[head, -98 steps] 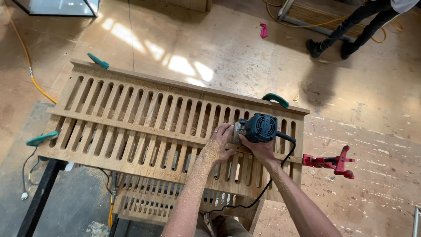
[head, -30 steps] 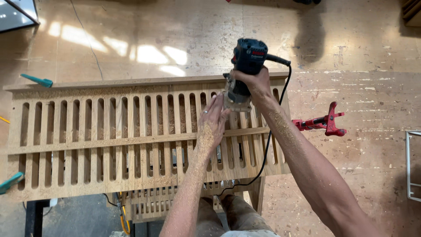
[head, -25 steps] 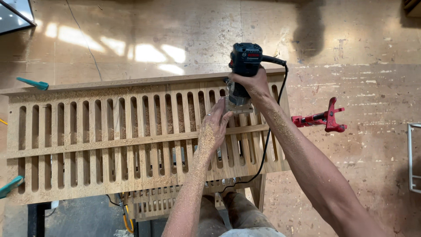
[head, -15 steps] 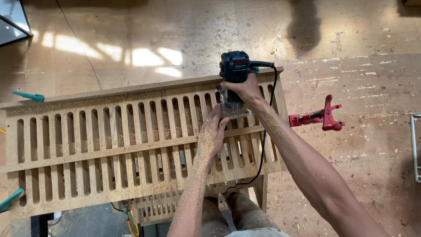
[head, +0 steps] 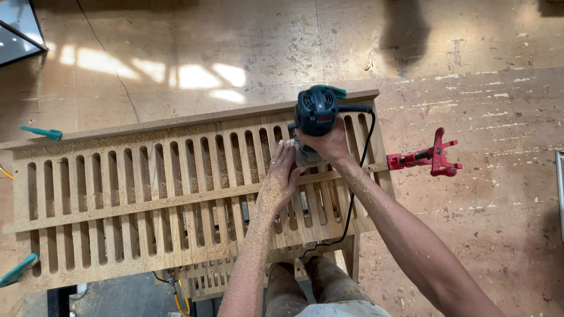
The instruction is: The person uses a handheld electric router to smooth the edges of a large wooden slatted panel clamped to a workbench. The person moves the tool steadily along the top edge while another person briefly vacuums sawdust nearby.
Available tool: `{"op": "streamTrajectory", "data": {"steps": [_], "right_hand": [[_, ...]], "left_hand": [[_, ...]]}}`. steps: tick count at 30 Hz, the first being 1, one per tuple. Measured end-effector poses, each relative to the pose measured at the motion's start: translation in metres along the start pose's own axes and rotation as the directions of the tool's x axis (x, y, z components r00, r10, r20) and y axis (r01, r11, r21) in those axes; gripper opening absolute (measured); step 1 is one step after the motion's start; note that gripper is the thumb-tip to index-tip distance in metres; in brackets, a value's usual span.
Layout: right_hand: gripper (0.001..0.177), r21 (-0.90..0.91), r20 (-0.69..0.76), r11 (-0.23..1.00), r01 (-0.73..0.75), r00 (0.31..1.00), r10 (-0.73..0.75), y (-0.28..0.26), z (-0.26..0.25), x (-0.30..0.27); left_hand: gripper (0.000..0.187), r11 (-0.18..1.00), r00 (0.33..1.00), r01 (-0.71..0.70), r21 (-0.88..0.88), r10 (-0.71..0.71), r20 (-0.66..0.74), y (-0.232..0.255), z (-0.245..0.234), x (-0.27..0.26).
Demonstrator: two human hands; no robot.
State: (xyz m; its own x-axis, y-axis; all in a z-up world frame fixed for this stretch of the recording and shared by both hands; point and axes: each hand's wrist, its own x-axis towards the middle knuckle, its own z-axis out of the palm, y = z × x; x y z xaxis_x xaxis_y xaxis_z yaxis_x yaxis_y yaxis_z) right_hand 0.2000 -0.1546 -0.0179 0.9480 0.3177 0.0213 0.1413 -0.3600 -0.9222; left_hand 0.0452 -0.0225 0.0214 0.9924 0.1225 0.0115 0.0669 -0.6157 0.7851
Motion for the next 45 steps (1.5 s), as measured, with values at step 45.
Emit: {"op": "streamTrajectory", "data": {"steps": [45], "right_hand": [[0.088,-0.068,0.095,0.974,-0.214,0.971,0.220,-0.034,0.000,-0.047]], "left_hand": [[0.062,0.988,0.967,0.143,-0.061,-0.153,-0.205,0.001,0.026,0.007]]}}
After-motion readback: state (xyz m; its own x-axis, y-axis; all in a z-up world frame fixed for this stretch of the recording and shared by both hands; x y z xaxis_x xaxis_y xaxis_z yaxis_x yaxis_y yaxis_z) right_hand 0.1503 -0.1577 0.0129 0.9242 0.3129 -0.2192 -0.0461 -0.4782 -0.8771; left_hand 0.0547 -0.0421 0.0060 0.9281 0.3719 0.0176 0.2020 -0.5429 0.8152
